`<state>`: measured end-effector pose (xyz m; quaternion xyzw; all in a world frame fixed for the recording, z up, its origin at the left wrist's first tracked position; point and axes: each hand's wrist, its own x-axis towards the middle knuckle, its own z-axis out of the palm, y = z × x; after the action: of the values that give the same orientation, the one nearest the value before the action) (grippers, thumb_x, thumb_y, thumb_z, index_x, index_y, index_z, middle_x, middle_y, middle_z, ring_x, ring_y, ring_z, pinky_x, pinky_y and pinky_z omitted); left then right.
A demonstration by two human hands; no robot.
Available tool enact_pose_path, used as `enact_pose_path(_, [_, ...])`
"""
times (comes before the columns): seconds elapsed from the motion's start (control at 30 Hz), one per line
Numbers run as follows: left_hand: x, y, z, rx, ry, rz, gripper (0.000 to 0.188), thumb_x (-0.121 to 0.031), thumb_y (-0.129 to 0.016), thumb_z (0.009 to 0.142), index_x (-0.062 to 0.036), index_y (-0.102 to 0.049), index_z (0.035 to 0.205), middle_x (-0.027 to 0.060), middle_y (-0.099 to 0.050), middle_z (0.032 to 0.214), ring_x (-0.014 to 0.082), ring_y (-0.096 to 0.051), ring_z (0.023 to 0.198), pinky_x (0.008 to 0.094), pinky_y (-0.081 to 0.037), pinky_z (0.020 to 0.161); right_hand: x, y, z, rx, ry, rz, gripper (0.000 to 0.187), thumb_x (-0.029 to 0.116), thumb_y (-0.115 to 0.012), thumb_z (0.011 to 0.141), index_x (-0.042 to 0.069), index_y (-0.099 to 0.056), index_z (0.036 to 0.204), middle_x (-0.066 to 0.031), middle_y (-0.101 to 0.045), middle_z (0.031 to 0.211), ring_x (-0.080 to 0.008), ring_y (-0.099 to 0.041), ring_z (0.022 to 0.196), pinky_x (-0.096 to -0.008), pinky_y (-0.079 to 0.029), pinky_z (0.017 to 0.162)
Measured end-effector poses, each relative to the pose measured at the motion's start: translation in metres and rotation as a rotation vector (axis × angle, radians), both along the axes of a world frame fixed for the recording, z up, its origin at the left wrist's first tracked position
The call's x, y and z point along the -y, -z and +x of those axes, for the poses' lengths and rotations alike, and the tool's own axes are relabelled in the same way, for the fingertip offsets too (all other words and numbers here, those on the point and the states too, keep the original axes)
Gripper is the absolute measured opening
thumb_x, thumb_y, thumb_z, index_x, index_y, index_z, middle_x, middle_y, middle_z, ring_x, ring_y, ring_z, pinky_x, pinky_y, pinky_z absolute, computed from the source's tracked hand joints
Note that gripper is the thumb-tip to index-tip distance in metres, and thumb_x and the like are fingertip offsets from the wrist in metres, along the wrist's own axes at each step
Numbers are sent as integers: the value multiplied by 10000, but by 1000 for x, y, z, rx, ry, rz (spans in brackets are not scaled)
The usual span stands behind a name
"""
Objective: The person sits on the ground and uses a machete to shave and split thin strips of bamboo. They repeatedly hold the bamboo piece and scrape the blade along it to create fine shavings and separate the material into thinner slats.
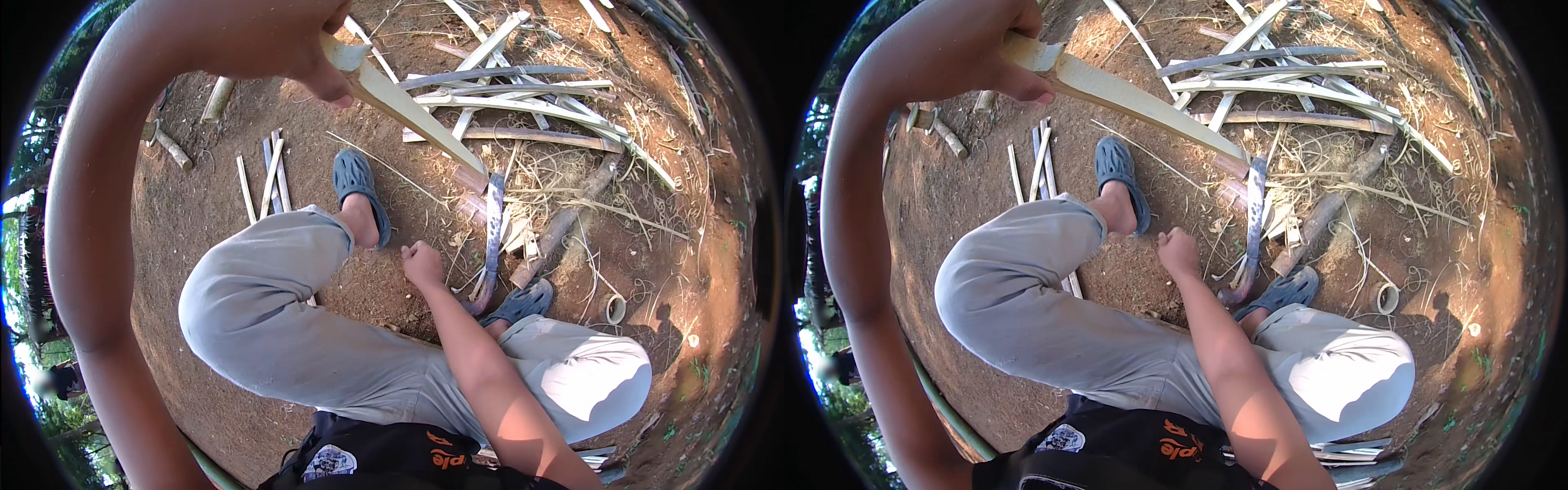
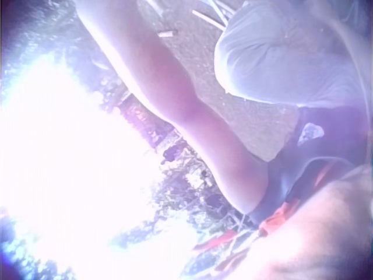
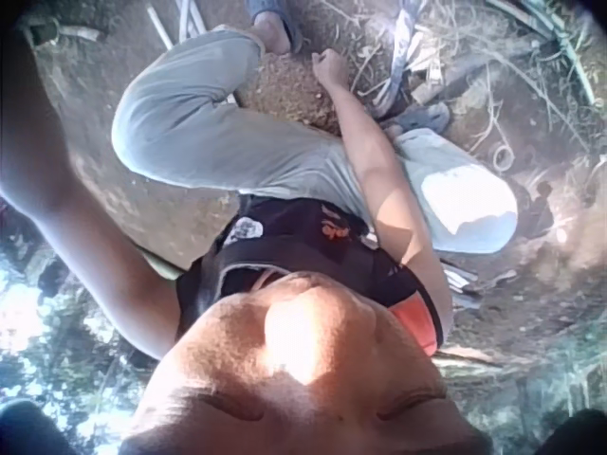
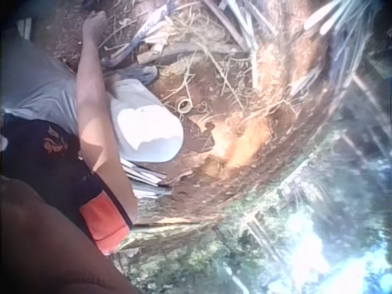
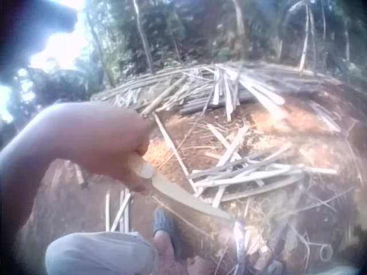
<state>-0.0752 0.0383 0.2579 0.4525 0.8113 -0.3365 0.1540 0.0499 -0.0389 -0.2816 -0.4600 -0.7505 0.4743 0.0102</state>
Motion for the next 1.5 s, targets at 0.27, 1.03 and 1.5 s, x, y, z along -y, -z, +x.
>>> enact_pose_path(0.27, [29,-14,-16,-89,436,157,500,-499,-717,903,-45,-685,696,21,-576,541,83,-521,468,262,-411,446,-109,-69,47,-190,373,593,631,162,-732,830,87,-434,1381,-205,-467,1307,-399,-525,1193,-481,-440,1023])
enact_pose_path(1.03, [18,187,-47,981,-478,918,1061,-830,-440,885,137,-539,1311,306,-605,1233,400,-584,1212,489,-484,1012,-69,-234,-18,-742,277,-265,279,195,-736,942,-15,-558,990,-43,-574,634,-125,-541,457,-283,-438,427])
enact_pose_path(1.5, [60,250,-41,1059,585,1319,1036,-355,-779,762,-31,-191,1550,289,-245,1528,462,-272,1446,515,-283,1183,-114,-311,-26,-1145,664,-760,400,466,-561,1026,84,-508,1135,-6,-523,828,-95,-564,754,-269,-535,660])
